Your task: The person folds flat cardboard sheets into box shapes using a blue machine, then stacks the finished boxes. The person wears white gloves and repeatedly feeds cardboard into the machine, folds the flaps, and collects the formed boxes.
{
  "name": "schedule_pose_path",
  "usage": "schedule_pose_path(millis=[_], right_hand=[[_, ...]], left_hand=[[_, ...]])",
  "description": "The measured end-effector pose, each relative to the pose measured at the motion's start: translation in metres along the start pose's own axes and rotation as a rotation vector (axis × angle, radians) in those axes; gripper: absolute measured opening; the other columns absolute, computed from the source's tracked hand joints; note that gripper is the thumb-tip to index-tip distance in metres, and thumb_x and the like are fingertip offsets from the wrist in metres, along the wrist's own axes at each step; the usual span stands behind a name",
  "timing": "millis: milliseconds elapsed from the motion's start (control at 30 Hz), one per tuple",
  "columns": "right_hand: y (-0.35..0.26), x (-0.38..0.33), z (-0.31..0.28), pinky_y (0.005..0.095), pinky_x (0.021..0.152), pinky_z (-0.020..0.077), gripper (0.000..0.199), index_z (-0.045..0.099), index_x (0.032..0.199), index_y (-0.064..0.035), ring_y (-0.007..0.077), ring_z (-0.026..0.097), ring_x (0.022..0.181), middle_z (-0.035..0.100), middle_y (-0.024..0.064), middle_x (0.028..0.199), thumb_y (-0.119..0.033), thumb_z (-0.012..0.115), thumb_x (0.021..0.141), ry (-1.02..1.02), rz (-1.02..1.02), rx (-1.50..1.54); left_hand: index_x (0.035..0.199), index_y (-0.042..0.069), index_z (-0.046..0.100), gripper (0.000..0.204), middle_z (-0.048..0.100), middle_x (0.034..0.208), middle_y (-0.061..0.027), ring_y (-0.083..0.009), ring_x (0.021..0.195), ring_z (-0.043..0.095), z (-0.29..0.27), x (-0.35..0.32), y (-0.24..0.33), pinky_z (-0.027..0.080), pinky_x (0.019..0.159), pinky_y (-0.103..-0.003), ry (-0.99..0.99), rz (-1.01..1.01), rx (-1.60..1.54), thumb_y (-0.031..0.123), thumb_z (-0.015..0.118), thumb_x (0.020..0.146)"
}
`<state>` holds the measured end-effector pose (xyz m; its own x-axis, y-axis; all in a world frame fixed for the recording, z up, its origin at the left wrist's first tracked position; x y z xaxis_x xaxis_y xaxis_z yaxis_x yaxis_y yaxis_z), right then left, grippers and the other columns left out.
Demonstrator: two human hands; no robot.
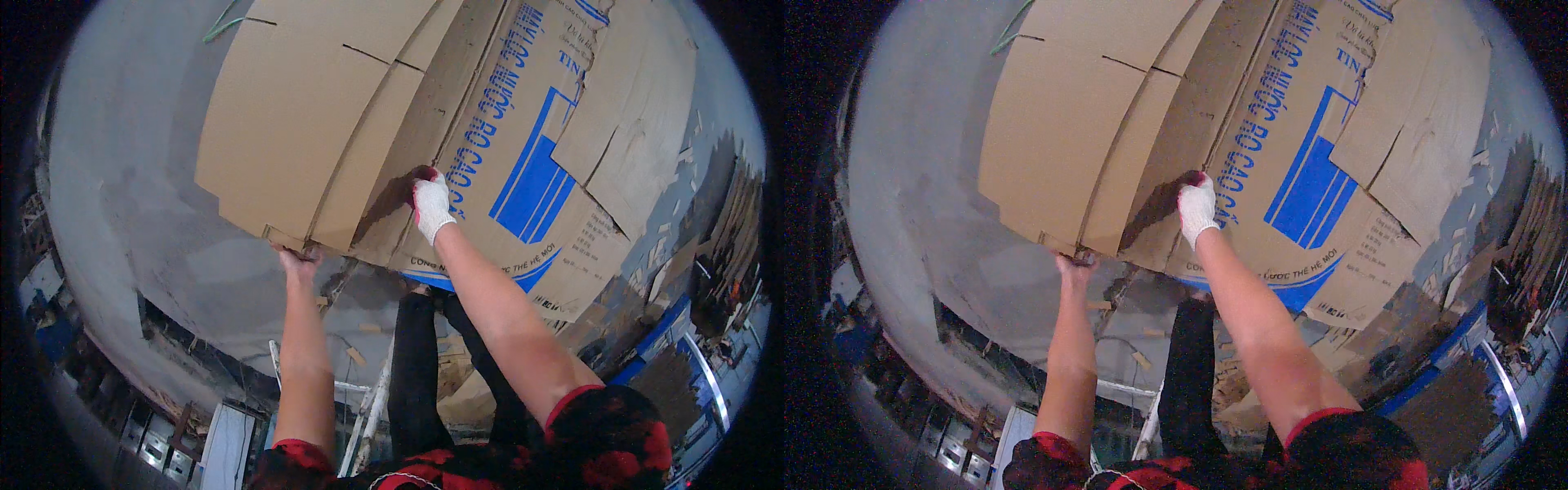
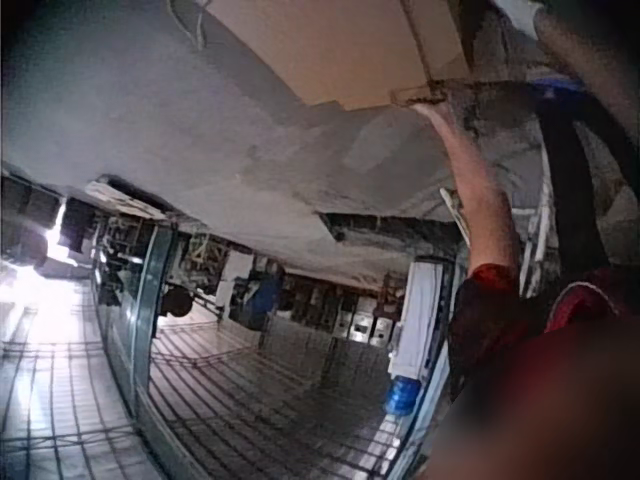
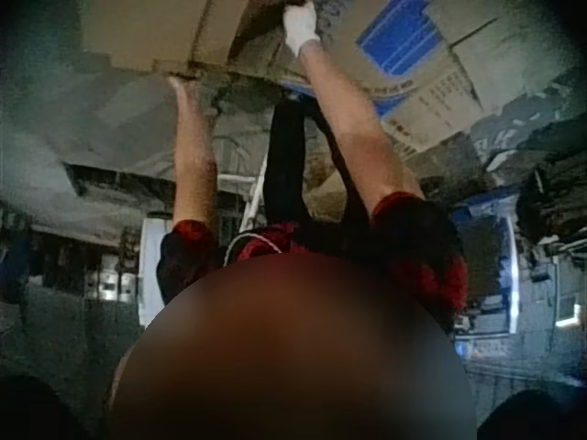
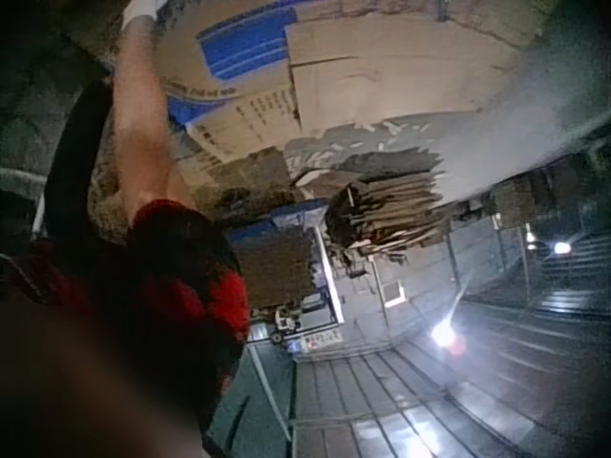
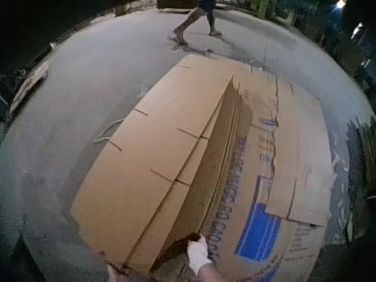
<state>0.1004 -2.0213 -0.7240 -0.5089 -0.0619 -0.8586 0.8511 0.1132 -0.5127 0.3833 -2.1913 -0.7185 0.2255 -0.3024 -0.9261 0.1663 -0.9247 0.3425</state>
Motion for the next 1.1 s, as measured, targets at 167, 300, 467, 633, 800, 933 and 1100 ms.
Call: schedule_pose_path(millis=[167, 300, 467, 633, 800, 933, 1100], right_hand=[[0.007, -0.007, 0.000, 0.0338, 0.086, 0.0464, 0.046, 0.048, 0.123, -0.0012, 0.0245, 0.058, 0.101, 0.061, 0.0129, 0.110, 0.003, 0.051, 0.077, -0.021, -0.103, -0.196], [0.018, -0.018, 0.003, 0.0344, 0.086, 0.0469, 0.047, 0.048, 0.124, -0.0020, 0.0268, 0.060, 0.101, 0.062, 0.0136, 0.110, 0.002, 0.052, 0.077, 0.120, -0.108, -0.255], [0.025, -0.005, -0.008, 0.0302, 0.078, 0.0455, 0.039, 0.055, 0.117, -0.0020, 0.0192, 0.058, 0.085, 0.062, 0.0069, 0.099, 0.000, 0.056, 0.078, 0.030, -0.044, -0.181], [0.023, 0.003, -0.021, 0.0339, 0.069, 0.0494, 0.028, 0.057, 0.115, -0.0096, 0.0182, 0.058, 0.082, 0.061, 0.0029, 0.097, -0.020, 0.054, 0.090, -0.163, 0.117, 0.175], [0.010, -0.002, -0.011, 0.0414, 0.082, 0.0465, 0.046, 0.050, 0.126, -0.0115, 0.0202, 0.055, 0.096, 0.057, 0.0042, 0.115, -0.044, 0.051, 0.093, -0.188, 0.169, 0.121], [0.003, -0.008, -0.012, 0.0446, 0.095, 0.0396, 0.061, 0.040, 0.137, -0.0111, 0.0224, 0.047, 0.113, 0.048, 0.0078, 0.131, -0.051, 0.051, 0.092, -0.178, 0.253, 0.281], [-0.011, 0.004, -0.058, 0.0399, 0.093, 0.0423, 0.060, 0.047, 0.132, -0.0041, 0.0217, 0.051, 0.110, 0.054, 0.0092, 0.125, -0.045, 0.059, 0.089, -0.053, 0.263, 0.286]], left_hand=[[0.105, 0.022, 0.053, 0.060, 0.049, 0.106, 0.0023, -0.0199, 0.094, 0.045, 0.001, -0.005, -0.027, 0.036, 0.090, -0.060, -0.037, 0.047, -0.066, 0.075, 0.041, 0.081], [0.104, 0.022, 0.056, 0.045, 0.050, 0.114, -0.0004, -0.0223, 0.102, 0.049, 0.002, 0.000, -0.044, 0.037, 0.092, -0.061, -0.100, 0.051, -0.063, 0.062, 0.048, 0.084], [0.098, 0.021, 0.056, 0.035, 0.056, 0.103, -0.0032, -0.0206, 0.086, 0.054, 0.002, 0.004, -0.042, 0.047, 0.083, -0.054, -0.315, 0.038, -0.074, 0.053, 0.054, 0.084], [0.120, 0.013, 0.055, 0.052, 0.058, 0.116, -0.0064, -0.0288, 0.105, 0.056, 0.001, -0.001, -0.040, 0.049, 0.085, -0.053, -0.456, -0.009, -0.165, 0.047, 0.058, 0.080], [0.126, 0.014, 0.049, 0.058, 0.054, 0.124, -0.0055, -0.0283, 0.109, 0.055, 0.003, -0.020, -0.040, 0.051, 0.082, -0.052, -0.399, 0.186, -0.040, 0.055, 0.051, 0.084], [0.129, 0.015, 0.046, 0.059, 0.050, 0.128, -0.0065, -0.0290, 0.117, 0.049, 0.006, -0.047, -0.050, 0.044, 0.089, -0.059, -0.312, -0.033, -0.112, 0.055, 0.047, 0.087], [0.132, 0.017, 0.044, 0.061, 0.046, 0.135, -0.0089, -0.0347, 0.125, 0.041, 0.000, -0.091, -0.106, 0.031, 0.098, -0.065, -0.282, -0.291, -0.119, 0.057, 0.043, 0.087]])
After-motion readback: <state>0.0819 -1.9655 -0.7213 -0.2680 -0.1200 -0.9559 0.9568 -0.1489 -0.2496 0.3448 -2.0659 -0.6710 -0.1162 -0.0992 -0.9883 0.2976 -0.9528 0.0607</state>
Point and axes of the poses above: each hand's wrist, its own x-axis towards the middle knuckle, its own z-axis out of the palm, y = z × x, the point moved 2 cm from there along x, towards the middle knuckle
